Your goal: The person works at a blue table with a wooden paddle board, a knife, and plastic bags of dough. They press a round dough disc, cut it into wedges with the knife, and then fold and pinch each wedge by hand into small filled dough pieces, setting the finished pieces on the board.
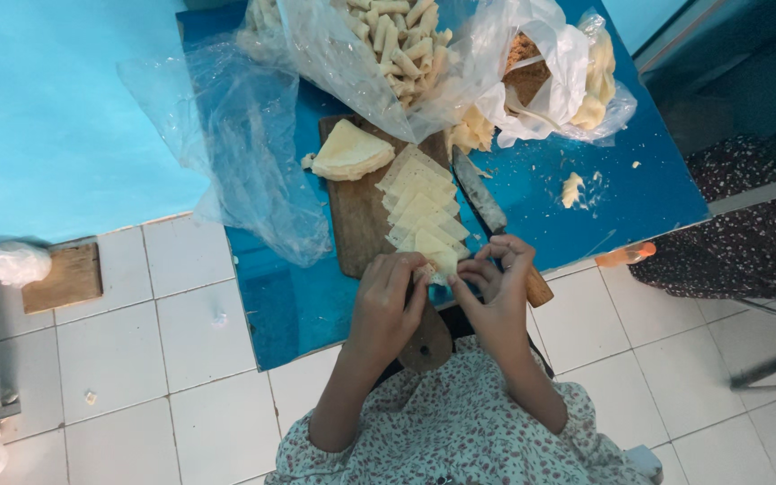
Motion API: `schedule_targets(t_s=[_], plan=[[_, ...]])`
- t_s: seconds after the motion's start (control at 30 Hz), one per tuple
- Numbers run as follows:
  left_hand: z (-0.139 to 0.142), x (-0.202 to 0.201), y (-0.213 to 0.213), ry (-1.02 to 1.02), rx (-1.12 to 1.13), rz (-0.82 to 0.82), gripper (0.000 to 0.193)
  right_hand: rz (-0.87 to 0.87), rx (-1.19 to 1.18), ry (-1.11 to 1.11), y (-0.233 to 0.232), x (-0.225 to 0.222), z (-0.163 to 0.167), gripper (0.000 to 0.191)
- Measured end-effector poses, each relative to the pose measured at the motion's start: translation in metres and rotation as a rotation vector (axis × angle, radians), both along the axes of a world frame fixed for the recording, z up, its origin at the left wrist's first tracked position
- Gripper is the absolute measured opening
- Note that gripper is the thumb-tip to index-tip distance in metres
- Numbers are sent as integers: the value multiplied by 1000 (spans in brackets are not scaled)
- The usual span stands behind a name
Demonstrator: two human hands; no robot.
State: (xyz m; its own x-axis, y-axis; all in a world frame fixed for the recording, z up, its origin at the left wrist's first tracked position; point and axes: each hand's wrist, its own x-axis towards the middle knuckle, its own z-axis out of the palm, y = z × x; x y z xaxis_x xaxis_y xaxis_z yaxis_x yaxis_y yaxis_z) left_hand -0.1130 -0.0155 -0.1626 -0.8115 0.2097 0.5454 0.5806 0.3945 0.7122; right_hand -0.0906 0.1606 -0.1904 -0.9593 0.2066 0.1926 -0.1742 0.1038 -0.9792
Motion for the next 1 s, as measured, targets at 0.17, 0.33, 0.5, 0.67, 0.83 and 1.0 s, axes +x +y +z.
schedule_targets(t_s=[0.17, 0.33, 0.5, 0.67, 0.83, 1.0], plan=[[-1, 0, 0, -2, -5, -1, 26, 84, -114, -38, 2, 2, -3, 72], [-1, 0, 0, -1, -6, 2, 26, 62, -6, -26, 3, 0, -4, 70], [-1, 0, 0, -11, 14, -4, 25, 29, -43, 38, -1, -2, -2, 63], [-2, 0, 4, -53, 35, -11, 20, -89, 166, 108, -3, -5, -2, 57], [-3, -5, 11, -61, 43, -4, 22, -131, 379, 225, -10, -13, -3, 55], [-4, -8, 14, -86, 40, -14, 26, -98, 522, 265, -12, -7, 6, 46]])
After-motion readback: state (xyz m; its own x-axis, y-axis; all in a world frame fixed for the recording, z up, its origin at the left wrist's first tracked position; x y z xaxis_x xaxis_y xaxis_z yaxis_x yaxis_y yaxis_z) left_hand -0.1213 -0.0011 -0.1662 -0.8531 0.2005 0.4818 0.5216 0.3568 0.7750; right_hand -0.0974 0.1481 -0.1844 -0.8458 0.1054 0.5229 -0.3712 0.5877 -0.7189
